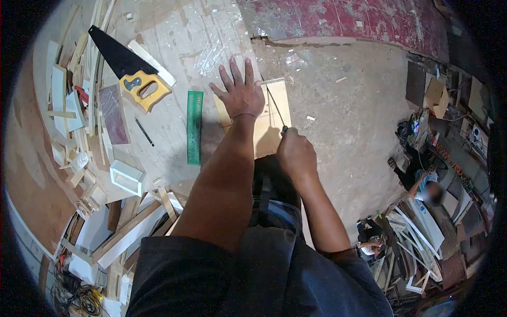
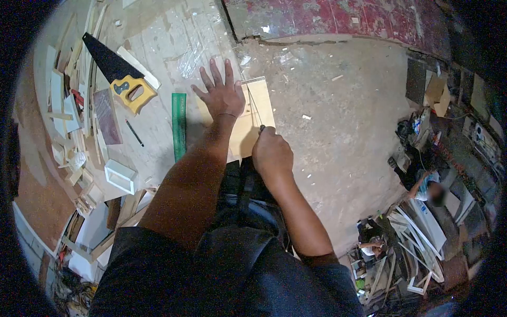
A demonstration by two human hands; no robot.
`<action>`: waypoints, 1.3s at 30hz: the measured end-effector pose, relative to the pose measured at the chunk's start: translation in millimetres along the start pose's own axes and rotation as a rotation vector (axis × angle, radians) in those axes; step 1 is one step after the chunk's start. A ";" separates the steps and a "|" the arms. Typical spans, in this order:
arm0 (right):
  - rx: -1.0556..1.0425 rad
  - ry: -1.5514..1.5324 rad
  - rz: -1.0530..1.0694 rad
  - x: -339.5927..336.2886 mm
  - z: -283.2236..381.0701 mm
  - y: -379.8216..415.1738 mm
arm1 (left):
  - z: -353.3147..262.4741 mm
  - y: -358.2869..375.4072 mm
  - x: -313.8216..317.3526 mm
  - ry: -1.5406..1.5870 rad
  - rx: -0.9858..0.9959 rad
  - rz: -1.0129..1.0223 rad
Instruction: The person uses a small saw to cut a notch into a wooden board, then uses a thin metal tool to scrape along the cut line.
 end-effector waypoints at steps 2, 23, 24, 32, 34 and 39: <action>-0.034 0.030 0.013 -6.8 2.3 -12.0 | 0.1 -1.5 1.5 0.008 0.000 -0.028; -0.078 -0.038 0.043 10.4 1.8 -52.3 | 1.3 0.1 5.4 0.053 0.041 -0.076; -0.082 -0.037 0.045 15.6 -1.1 -56.9 | 2.3 -1.7 5.2 0.053 0.039 -0.079; 0.217 -0.599 0.324 -5.7 -16.5 -61.0 | -0.2 -1.7 2.9 0.007 -0.003 -0.032; 0.203 -0.558 0.381 -4.0 -32.4 -73.5 | 2.2 -2.1 4.7 0.013 -0.003 -0.034; -0.164 -0.075 0.246 -2.5 -49.9 -100.5 | 2.1 -1.9 7.6 0.036 0.047 -0.097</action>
Point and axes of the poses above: each hand's wrist, its own y-axis away from the middle knuckle, its own x-axis out of the palm, z = x × y, the point moved 3 cm from there along -y, towards the middle knuckle, and after that the axes turned 3 degrees about -x, right-handed, at the moved point
